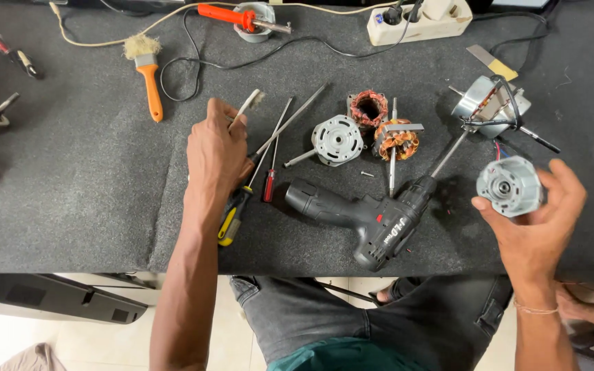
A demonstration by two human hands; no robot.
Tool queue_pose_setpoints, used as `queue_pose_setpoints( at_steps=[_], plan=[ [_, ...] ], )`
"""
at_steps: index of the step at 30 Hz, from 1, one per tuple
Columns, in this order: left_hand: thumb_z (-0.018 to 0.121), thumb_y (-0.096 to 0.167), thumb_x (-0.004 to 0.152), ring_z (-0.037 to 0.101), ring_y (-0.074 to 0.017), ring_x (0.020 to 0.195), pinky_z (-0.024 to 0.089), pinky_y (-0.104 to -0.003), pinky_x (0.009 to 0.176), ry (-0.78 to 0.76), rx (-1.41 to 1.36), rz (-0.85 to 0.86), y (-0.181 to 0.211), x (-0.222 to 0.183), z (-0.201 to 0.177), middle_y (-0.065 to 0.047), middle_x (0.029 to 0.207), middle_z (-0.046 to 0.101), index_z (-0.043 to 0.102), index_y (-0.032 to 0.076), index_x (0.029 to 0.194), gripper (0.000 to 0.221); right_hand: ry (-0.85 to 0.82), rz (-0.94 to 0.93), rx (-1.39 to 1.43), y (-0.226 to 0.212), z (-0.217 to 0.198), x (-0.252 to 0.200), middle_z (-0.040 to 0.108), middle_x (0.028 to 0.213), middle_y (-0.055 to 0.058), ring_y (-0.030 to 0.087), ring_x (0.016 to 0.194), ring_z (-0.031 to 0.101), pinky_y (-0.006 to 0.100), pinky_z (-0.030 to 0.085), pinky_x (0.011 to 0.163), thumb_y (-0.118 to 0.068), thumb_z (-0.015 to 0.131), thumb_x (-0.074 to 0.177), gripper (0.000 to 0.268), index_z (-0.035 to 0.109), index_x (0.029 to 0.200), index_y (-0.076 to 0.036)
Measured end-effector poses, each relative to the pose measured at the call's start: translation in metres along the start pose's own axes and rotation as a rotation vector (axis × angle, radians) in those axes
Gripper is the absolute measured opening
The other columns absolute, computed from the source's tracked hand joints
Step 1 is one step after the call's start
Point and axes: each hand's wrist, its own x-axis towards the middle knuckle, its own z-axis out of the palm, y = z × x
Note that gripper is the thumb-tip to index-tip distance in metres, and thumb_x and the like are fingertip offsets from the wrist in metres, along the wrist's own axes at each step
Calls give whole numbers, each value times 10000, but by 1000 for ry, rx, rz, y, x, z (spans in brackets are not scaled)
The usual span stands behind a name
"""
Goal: The recorder disassembles an electric motor and cleans its internal components using various tools.
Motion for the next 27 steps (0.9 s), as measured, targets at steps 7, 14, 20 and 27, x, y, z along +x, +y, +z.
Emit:
queue_pose_setpoints(
  at_steps=[7,14,20,27],
  plan=[
    [682,86,965,697,-167,649,569,-289,506,-169,-480,277,98,38,1,-116,839,729,651,17,1148,198,-231,213,661,-8,43,97,499,1402,205,296,1286,555,385,488,1150,-85,792,636,1004,298,1509,-50],
    [569,-3,971,740,-198,729,623,-277,604,-417,-988,354,168,66,48,-171,910,731,400,6,1161,255,-450,275,860,-6,71,170,626,1312,55,158,1200,604,281,491,1102,-47,857,574,934,513,1442,-55],
    [580,70,1038,767,-279,763,695,-343,541,-225,-1364,154,154,56,93,-209,968,713,570,35,1151,119,-465,207,1371,44,121,155,605,1327,301,352,1239,618,510,517,1065,-307,899,606,1160,349,1534,120],
    [334,198,1058,662,-273,1195,685,-389,876,-246,-1422,76,166,49,81,-207,1374,608,459,2,1496,496,-541,281,1522,61,121,159,604,1359,287,336,1226,646,475,592,995,-436,877,692,1146,327,1562,69]
  ],
)
